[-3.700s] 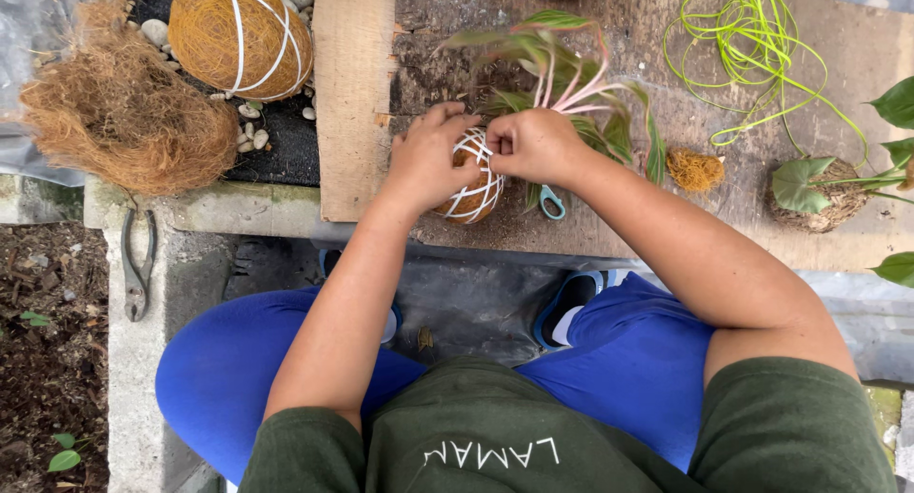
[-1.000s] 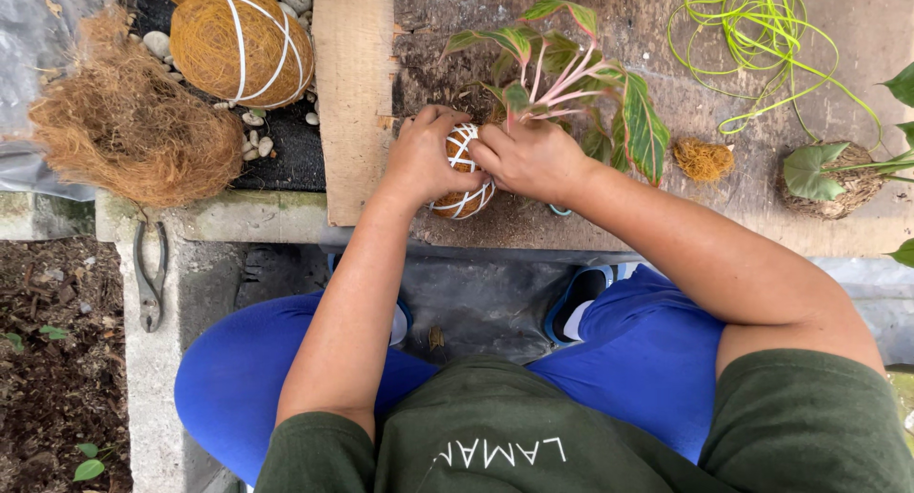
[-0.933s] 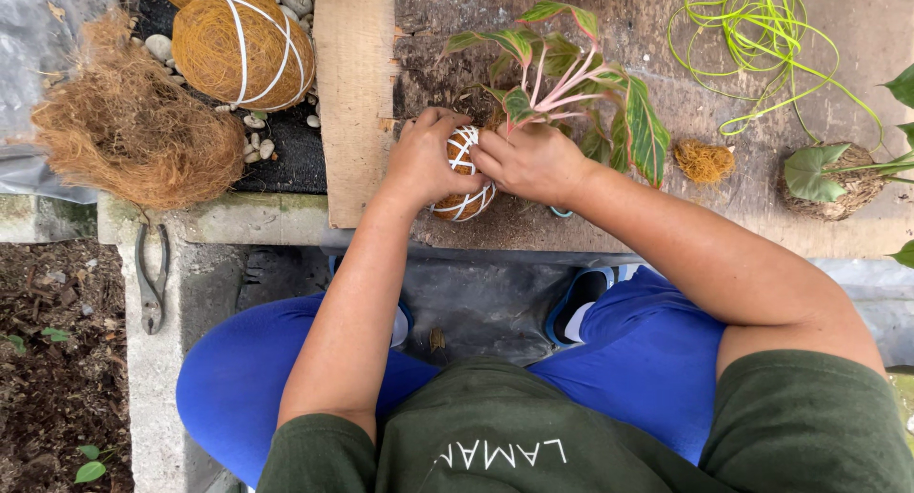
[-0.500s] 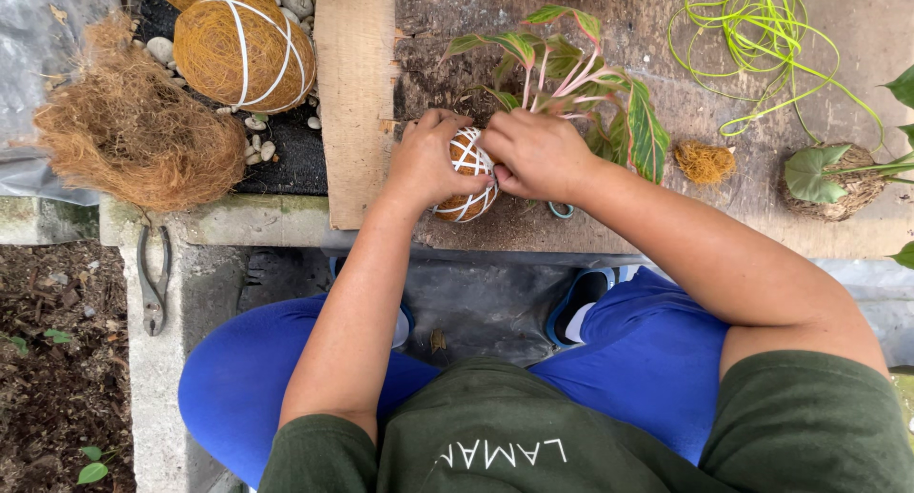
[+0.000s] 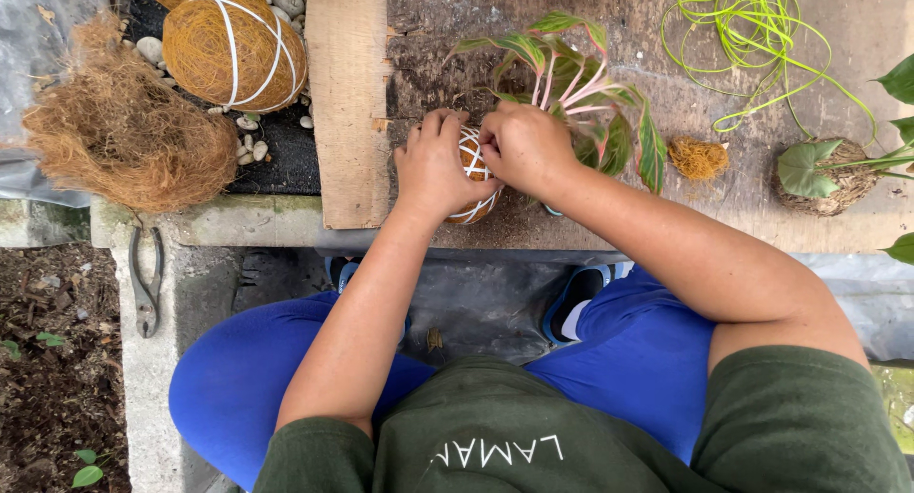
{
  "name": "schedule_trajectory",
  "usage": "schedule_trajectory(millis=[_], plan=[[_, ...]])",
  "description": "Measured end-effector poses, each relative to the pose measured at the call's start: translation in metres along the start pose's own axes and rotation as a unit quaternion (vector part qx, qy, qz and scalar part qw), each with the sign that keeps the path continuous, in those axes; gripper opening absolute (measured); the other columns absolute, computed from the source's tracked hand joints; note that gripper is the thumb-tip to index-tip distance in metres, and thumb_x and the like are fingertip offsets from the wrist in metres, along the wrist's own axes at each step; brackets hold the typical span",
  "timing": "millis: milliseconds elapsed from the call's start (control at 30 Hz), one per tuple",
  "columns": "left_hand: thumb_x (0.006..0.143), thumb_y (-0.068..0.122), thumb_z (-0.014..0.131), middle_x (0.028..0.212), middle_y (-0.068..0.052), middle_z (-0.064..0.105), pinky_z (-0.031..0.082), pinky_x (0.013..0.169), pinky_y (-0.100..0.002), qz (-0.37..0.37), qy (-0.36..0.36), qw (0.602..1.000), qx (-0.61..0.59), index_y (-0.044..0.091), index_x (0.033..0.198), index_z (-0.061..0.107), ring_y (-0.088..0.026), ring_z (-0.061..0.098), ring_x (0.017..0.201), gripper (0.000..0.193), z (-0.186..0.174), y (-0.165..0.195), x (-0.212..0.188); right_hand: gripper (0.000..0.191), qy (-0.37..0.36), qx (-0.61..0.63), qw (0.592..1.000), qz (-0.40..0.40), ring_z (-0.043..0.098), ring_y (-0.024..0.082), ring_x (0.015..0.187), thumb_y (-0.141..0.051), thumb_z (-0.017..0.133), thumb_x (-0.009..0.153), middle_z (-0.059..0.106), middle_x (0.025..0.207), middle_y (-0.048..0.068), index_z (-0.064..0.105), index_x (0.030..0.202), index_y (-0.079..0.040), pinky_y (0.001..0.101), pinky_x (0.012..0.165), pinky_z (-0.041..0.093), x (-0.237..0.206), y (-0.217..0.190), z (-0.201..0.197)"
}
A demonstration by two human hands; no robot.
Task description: The person removes white string from a plant potted in a coconut fiber ball using scissors, then trims the protruding coconut fiber strands around the ball. The person holds the plant with one hand and uses scissors with the other to cut the string and fiber.
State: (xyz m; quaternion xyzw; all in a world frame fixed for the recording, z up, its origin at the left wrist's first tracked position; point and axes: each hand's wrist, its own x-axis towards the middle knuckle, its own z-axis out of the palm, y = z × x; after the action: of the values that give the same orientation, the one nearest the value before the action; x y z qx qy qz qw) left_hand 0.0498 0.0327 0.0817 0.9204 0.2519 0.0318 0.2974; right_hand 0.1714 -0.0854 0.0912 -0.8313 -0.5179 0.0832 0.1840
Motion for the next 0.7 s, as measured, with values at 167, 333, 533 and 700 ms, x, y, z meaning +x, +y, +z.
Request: schedule_trajectory(millis=[167,333,533,700], plan=[[0.05,0.045,0.096,0.14,-0.011,0.051,0.042,0.099,-0.058,-0.019,-0.015,1.0,0.011,0.012,0.136,0.053,-0.035,0.05,0.127,0.102,0.002,0.009,-0.004,0.01,-0.082,-0.037,0.994,0.057,0.07,0.033,0.077,-0.021,0.074,0.07,0.071,0.079,0.01,0.073,0.077,-0.014,0.0474,0.065,0.055,0.014,0.004,0.004],[0.051,0.044,0.096,0.142,-0.01,0.048,0.04,0.099,-0.059,-0.022,0.0,0.999,0.028,0.013,0.138,0.05,-0.034,0.047,0.129,0.103,0.007,0.015,-0.008,0.014,-0.114,-0.009,0.989,0.092,0.07,0.033,0.076,-0.026,0.076,0.063,0.072,0.074,0.011,0.072,0.07,-0.014,0.0461,0.066,0.056,0.02,0.007,0.003],[0.05,0.041,0.094,0.139,-0.011,0.049,0.041,0.098,-0.059,-0.035,0.02,0.999,0.021,0.013,0.135,0.051,-0.034,0.048,0.128,0.099,0.015,0.015,-0.01,0.013,-0.054,0.036,0.997,0.045,0.069,0.033,0.075,-0.021,0.072,0.068,0.07,0.076,0.011,0.067,0.071,-0.01,0.047,0.065,0.054,0.006,0.006,0.008],[0.055,0.039,0.091,0.139,-0.01,0.051,0.042,0.098,-0.058,-0.035,0.024,0.998,0.035,0.014,0.129,0.056,-0.034,0.049,0.127,0.086,0.019,0.016,-0.011,0.013,0.027,-0.039,0.999,-0.025,0.067,0.034,0.073,-0.018,0.07,0.072,0.068,0.078,0.012,0.063,0.077,-0.008,0.0473,0.065,0.054,-0.003,0.003,0.013]])
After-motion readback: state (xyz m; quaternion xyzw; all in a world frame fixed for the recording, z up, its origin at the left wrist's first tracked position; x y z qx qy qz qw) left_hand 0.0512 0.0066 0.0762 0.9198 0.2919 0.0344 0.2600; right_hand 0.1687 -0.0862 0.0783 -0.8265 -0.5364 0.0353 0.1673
